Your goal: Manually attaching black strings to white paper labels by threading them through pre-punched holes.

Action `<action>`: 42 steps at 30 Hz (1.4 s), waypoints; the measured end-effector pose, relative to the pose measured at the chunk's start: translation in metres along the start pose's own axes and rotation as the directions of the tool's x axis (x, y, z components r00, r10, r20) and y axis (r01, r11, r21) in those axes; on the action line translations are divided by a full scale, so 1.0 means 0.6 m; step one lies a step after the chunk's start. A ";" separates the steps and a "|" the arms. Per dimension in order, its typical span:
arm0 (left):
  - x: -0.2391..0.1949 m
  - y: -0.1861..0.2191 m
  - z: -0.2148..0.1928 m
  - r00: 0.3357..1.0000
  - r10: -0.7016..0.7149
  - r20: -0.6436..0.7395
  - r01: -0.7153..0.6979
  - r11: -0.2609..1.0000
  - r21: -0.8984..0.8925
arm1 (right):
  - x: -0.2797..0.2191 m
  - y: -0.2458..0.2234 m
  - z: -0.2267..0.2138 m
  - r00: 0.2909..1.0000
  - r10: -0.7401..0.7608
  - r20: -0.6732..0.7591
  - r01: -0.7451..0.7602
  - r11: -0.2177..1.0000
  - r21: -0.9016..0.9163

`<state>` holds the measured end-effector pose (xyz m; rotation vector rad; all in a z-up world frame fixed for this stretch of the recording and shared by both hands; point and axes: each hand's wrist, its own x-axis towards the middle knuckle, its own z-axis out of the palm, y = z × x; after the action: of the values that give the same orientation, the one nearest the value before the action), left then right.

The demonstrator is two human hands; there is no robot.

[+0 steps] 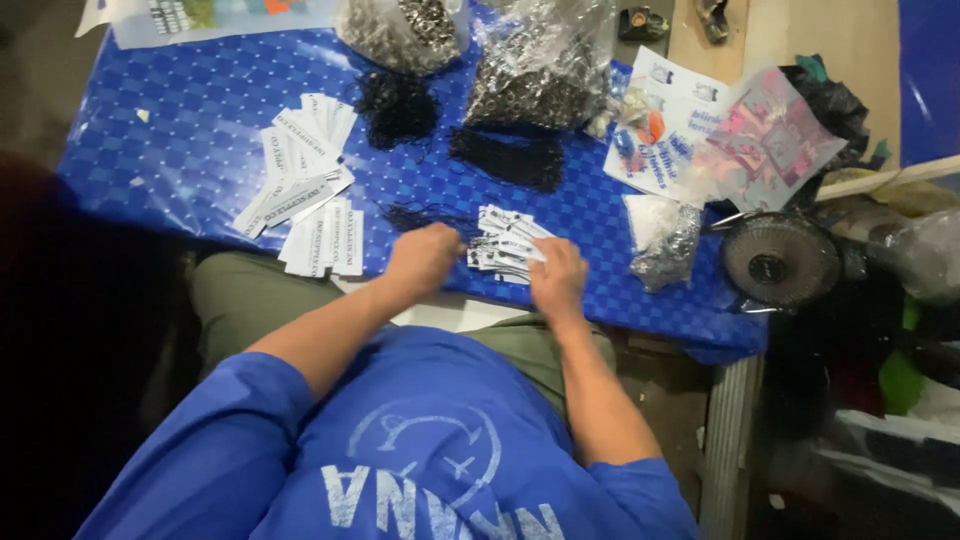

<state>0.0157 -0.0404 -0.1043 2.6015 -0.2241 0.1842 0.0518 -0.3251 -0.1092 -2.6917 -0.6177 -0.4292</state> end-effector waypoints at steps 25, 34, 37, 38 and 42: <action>-0.023 -0.190 0.007 0.928 -0.300 -0.221 0.314 0.949 0.032 | -0.013 -0.215 0.012 0.922 0.270 0.276 -0.383 0.735 0.560; -0.041 -0.351 -0.064 0.929 -0.203 -0.309 0.341 0.792 0.506 | -0.048 -0.215 -0.010 0.900 0.384 0.206 -0.431 0.711 0.556; -0.036 -0.360 -0.064 0.932 -0.153 -0.329 0.312 0.801 0.511 | -0.045 -0.209 0.002 0.919 0.342 0.196 -0.390 0.718 0.576; -0.030 -0.347 -0.071 0.940 -0.169 -0.296 0.307 0.800 0.516 | -0.040 -0.210 0.000 0.924 0.331 0.192 -0.380 0.729 0.569; -0.020 -0.278 -0.059 0.948 -0.168 -0.271 0.233 0.944 0.233 | -0.009 -0.223 -0.008 0.935 0.296 0.197 -0.355 0.736 0.576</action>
<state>0.0334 0.1213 -0.1568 2.8052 0.1693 0.4910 -0.0162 -0.2156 -0.0721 -2.1308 -0.2265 0.0058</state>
